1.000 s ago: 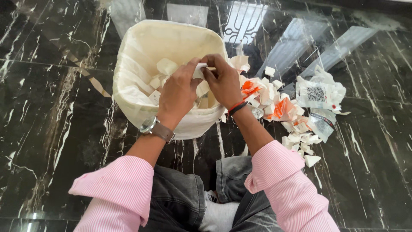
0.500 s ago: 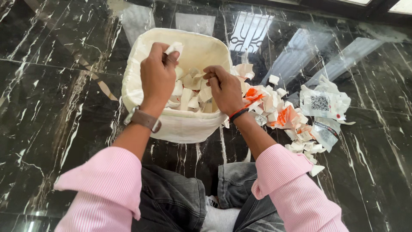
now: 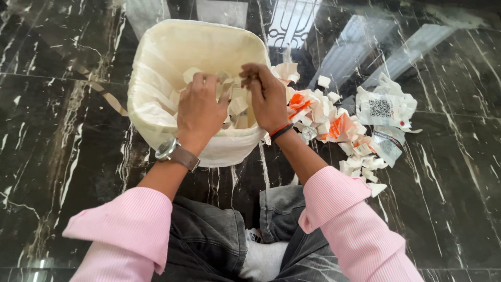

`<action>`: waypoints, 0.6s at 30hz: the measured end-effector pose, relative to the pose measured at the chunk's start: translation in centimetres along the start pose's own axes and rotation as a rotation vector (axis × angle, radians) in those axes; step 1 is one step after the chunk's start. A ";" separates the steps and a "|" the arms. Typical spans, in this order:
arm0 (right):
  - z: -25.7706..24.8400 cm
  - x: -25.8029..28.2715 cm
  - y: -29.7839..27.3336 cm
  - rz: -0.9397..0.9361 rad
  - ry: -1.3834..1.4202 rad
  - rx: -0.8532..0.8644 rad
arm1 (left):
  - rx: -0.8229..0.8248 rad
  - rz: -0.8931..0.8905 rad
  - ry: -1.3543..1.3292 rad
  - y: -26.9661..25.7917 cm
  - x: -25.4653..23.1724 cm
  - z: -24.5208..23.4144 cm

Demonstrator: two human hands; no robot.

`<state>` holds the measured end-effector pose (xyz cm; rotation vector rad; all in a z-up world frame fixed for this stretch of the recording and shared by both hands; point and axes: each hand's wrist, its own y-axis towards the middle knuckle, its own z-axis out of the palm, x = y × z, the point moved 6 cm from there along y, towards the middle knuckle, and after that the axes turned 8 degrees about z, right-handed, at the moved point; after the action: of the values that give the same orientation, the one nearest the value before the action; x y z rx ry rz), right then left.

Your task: The person sits on a dark marble floor and repeatedly picks up small white paper scraps with orange markings from a pile. They place the scraps into a white bucket lined with a plastic bag. The person handles the scraps one at a time or in small handfuls throughout the clip.

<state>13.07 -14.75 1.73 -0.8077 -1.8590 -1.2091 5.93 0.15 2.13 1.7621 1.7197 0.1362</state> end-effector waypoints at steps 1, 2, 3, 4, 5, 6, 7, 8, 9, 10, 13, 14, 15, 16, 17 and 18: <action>-0.3 -0.7 -0.5 -0.025 0.041 -0.054 | 0.000 -0.030 -0.026 -0.1 -0.1 -0.2; -0.8 -1.6 -1.2 -0.050 0.081 -0.107 | 0.001 -0.061 -0.051 -0.2 0.0 -0.4; -1.4 -3.2 -2.0 -0.040 0.067 -0.224 | 0.001 -0.090 -0.076 -0.3 0.1 -0.6; -2.0 -5.1 -3.0 -0.030 0.052 -0.340 | 0.007 -0.090 -0.072 -0.3 0.0 -0.6; -2.5 -7.4 -4.2 -0.023 0.039 -0.456 | 0.012 -0.089 -0.066 -0.2 -0.1 -0.6; -2.7 -10.2 -5.9 0.056 -0.028 -0.513 | 0.016 -0.089 -0.059 -0.1 -0.1 -0.5; -2.7 -13.3 -8.0 0.139 -0.091 -0.563 | 0.029 -0.093 -0.053 -0.2 -0.1 -0.4; -2.2 -17.0 -9.7 0.315 -0.225 -0.503 | 0.042 -0.097 -0.046 -0.1 -0.1 -0.2; -1.8 -20.6 -11.5 0.487 -0.358 -0.437 | 0.053 -0.099 -0.038 0.0 0.0 0.0; -1.1 -22.8 -13.3 0.436 -0.457 -0.376 | 0.061 -0.101 -0.048 0.1 0.1 0.1; 0.5 -28.4 -17.0 0.340 -0.539 -0.207 | 0.083 -0.111 -0.068 0.2 0.1 0.4; 0.9 -29.6 -17.6 0.319 -0.530 -0.153 | 0.093 -0.115 -0.063 0.1 0.1 0.5; 1.0 -31.0 -18.1 0.401 -0.561 -0.097 | 0.102 -0.119 -0.055 0.1 0.2 0.5; 1.1 -31.8 -18.7 0.482 -0.591 -0.041 | 0.093 -0.114 -0.058 0.1 0.2 0.4; 1.2 -32.3 -19.0 0.563 -0.619 0.017 | 0.084 -0.108 -0.060 0.1 0.1 0.3; 1.2 -32.1 -19.0 0.526 -0.614 0.024 | 0.074 -0.103 -0.062 0.1 0.1 0.2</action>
<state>13.46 -23.47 -34.52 -1.6662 -1.9197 -0.6372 6.08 0.15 1.99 1.7079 1.7866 -0.0274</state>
